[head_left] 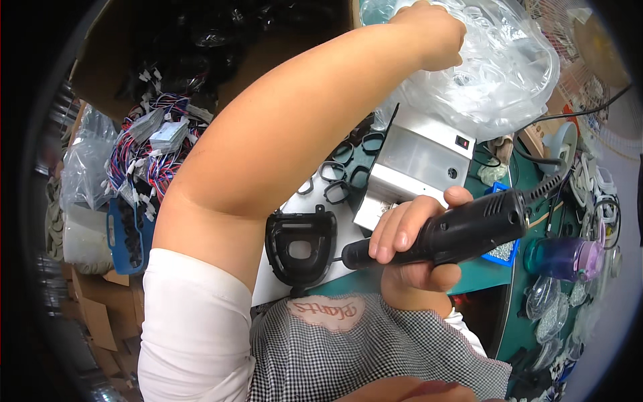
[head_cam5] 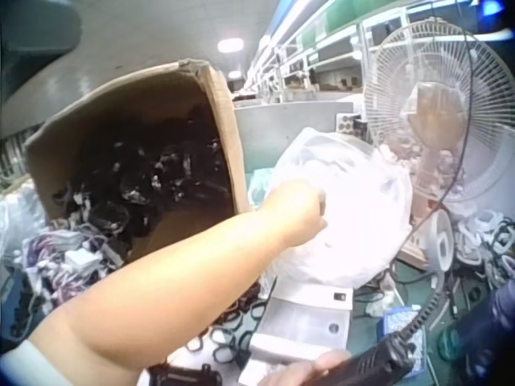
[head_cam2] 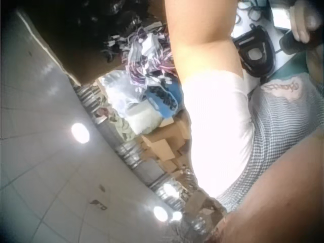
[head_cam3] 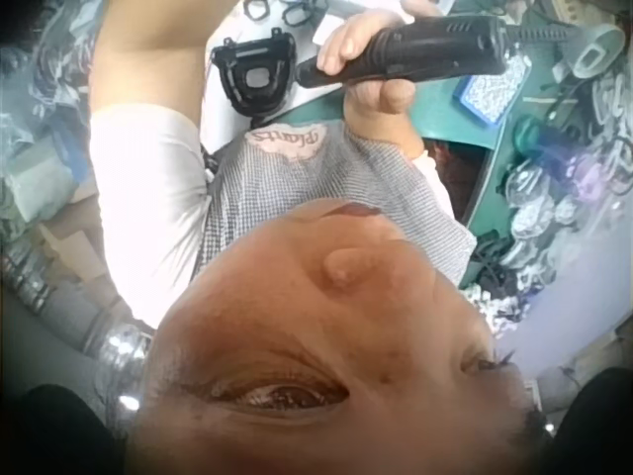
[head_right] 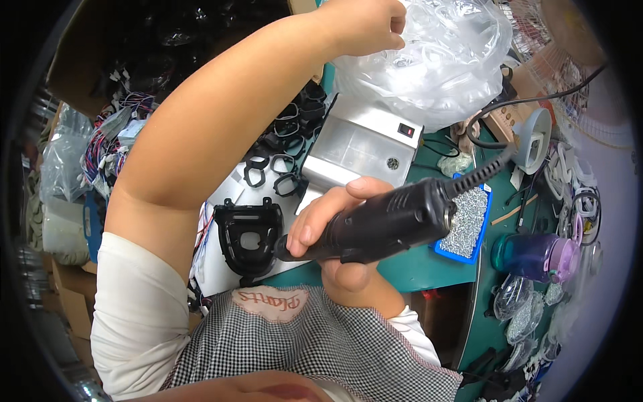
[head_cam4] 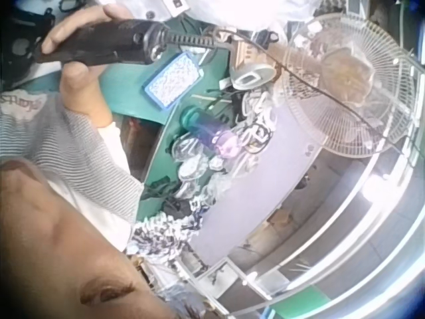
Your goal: The person assembles plastic housings for electronic components by driving screws into them with an electric screwdriver.
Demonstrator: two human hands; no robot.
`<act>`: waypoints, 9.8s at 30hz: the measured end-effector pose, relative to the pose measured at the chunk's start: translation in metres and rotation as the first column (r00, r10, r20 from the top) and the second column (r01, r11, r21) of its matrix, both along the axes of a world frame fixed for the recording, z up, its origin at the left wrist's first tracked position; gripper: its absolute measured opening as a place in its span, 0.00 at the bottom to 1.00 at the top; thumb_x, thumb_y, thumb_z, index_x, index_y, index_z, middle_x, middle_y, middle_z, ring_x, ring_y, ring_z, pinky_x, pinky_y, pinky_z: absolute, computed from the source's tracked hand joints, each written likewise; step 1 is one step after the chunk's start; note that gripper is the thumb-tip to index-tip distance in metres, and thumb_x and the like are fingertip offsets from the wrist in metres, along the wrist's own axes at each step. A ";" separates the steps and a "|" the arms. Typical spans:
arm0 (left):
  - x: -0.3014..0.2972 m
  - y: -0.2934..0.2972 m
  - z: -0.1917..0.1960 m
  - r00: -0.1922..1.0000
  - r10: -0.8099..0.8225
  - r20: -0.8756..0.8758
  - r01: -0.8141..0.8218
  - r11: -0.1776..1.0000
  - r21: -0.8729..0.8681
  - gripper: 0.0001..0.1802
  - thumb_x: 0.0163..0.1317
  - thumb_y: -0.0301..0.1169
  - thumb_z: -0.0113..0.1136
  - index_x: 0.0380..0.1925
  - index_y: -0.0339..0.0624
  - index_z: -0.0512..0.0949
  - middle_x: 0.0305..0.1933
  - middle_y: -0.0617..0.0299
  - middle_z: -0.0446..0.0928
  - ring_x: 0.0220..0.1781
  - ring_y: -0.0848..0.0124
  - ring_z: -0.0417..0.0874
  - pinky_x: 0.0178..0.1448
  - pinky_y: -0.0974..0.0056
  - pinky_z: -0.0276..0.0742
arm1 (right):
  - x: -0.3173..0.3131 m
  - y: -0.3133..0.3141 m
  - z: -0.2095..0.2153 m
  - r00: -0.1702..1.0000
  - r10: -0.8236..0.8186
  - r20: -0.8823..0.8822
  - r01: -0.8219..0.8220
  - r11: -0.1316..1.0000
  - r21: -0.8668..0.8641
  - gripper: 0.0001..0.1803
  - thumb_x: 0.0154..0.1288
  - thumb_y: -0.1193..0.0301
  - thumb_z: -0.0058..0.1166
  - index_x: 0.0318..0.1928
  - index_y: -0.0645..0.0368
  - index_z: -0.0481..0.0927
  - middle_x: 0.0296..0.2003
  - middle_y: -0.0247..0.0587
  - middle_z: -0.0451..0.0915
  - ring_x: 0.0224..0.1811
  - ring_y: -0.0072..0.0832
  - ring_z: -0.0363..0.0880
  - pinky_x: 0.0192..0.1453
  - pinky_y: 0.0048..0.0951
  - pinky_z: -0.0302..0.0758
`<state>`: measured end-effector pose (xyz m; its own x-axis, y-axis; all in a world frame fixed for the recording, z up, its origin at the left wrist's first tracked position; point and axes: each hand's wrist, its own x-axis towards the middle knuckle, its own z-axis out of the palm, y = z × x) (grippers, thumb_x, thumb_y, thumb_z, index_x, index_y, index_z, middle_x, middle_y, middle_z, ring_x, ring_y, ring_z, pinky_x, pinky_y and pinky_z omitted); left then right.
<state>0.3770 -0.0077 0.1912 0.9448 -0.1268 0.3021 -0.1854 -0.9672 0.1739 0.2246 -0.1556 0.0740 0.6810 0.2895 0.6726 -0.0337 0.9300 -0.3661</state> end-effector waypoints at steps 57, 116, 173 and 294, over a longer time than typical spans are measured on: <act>-0.281 0.071 -0.146 0.924 0.379 -0.049 -0.351 0.892 0.285 0.11 0.49 0.32 0.62 0.34 0.56 0.85 0.41 0.65 0.78 0.50 0.65 0.75 0.52 0.58 0.68 | 0.006 0.013 -0.022 0.998 0.050 0.043 -0.045 0.993 -0.107 0.43 0.61 0.40 0.52 0.65 0.58 0.61 0.32 0.43 0.72 0.24 0.30 0.74 0.27 0.31 0.74; -0.382 0.050 -0.116 0.885 0.461 0.067 -0.462 0.887 -0.009 0.15 0.49 0.35 0.68 0.40 0.52 0.81 0.47 0.64 0.80 0.58 0.60 0.74 0.58 0.53 0.69 | 0.019 -0.001 -0.023 0.979 0.202 0.035 -0.195 0.969 -0.153 0.40 0.58 0.46 0.58 0.62 0.60 0.67 0.37 0.43 0.71 0.30 0.30 0.71 0.35 0.32 0.67; -0.400 0.111 -0.108 0.841 0.500 0.206 -0.499 0.865 -0.059 0.36 0.39 0.40 0.77 0.52 0.41 0.77 0.46 0.57 0.79 0.45 0.63 0.80 0.51 0.62 0.75 | 0.008 -0.047 0.002 0.688 -0.552 0.471 0.687 0.704 -0.179 0.40 0.65 0.43 0.49 0.62 0.60 0.53 0.28 0.51 0.79 0.18 0.33 0.79 0.23 0.32 0.81; -0.351 0.012 -0.158 0.960 0.273 0.056 -0.245 0.921 -0.303 0.38 0.36 0.39 0.75 0.52 0.44 0.74 0.58 0.52 0.72 0.64 0.48 0.69 0.64 0.50 0.68 | -0.011 -0.030 0.022 0.939 -0.277 0.201 0.339 0.840 -0.423 0.36 0.62 0.42 0.45 0.58 0.58 0.65 0.27 0.45 0.74 0.20 0.33 0.74 0.25 0.35 0.74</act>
